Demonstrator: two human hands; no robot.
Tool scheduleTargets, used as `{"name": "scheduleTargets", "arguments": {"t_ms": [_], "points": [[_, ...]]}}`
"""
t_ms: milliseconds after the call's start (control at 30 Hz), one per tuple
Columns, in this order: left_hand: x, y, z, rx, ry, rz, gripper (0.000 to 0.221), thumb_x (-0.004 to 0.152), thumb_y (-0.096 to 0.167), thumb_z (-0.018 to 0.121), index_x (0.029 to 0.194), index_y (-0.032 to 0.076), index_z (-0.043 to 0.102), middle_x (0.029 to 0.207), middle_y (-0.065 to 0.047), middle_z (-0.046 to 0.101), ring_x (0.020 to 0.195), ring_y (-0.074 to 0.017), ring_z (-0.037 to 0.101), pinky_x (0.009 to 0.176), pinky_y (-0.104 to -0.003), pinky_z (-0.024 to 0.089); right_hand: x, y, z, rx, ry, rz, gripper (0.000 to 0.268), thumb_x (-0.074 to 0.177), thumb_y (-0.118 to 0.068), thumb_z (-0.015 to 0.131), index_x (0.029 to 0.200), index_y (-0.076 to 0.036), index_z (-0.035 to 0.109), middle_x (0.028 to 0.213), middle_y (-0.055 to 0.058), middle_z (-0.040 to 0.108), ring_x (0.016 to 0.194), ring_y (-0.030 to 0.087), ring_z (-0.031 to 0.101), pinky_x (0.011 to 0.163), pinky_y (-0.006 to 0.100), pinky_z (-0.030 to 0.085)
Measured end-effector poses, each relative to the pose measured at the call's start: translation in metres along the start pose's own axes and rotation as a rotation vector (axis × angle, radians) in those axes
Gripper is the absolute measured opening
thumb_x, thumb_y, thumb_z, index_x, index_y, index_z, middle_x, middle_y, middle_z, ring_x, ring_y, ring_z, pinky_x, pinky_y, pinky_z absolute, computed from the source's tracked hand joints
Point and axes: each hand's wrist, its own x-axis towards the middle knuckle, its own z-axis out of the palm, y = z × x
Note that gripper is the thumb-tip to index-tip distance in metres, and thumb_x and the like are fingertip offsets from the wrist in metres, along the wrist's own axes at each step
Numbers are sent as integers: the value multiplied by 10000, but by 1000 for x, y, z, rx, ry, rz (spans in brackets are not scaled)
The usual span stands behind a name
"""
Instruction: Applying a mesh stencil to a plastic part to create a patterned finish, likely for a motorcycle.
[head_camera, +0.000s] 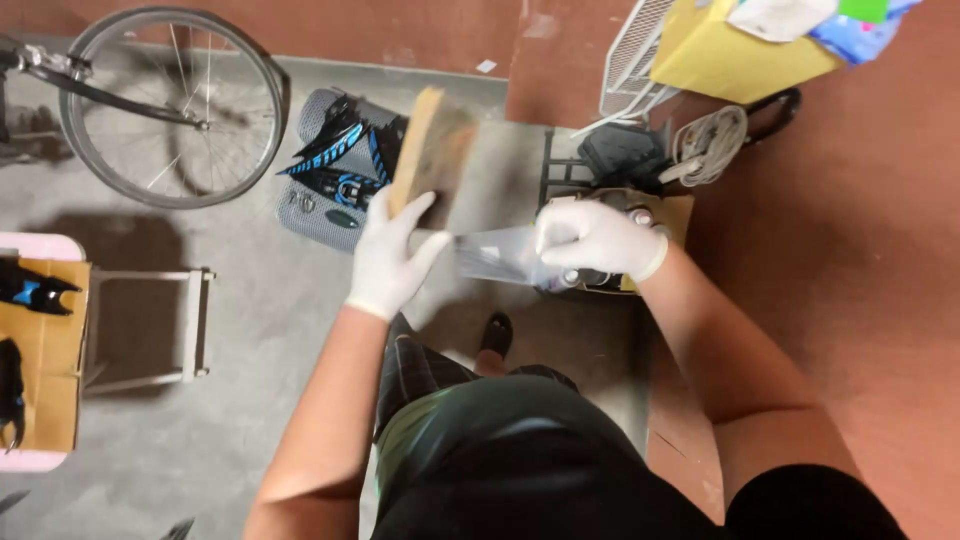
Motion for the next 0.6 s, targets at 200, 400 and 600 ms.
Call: {"name": "scheduleTargets", "arguments": {"t_ms": [200,400,600], "points": [[33,35,40,-460,-207,379,576,832,428,845,1348,251,658,1366,-150,515,1322,-392,575,1147,-457,421,-15,-122,18,-22,40,-175,259,859,-34,785,1113,-77,751,951,35,779,867,100,710,778,323,633],[15,62,63,-811,-187,239,242,881,233,809,1117,199,766,1340,-91,553,1250,-286,613,1147,-427,405,-21,-119,19,-89,127,-133,197,929,-29,685,1119,-29,739,1000,106,778,917,140,682,758,345,638],[0,69,37,-372,110,-23,215,891,247,782,1097,198,741,1231,-92,598,1147,-334,680,989,-413,561,-33,-90,23,-507,560,-70,268,846,-204,801,1100,-135,751,835,64,732,836,245,737,677,391,609]]}}
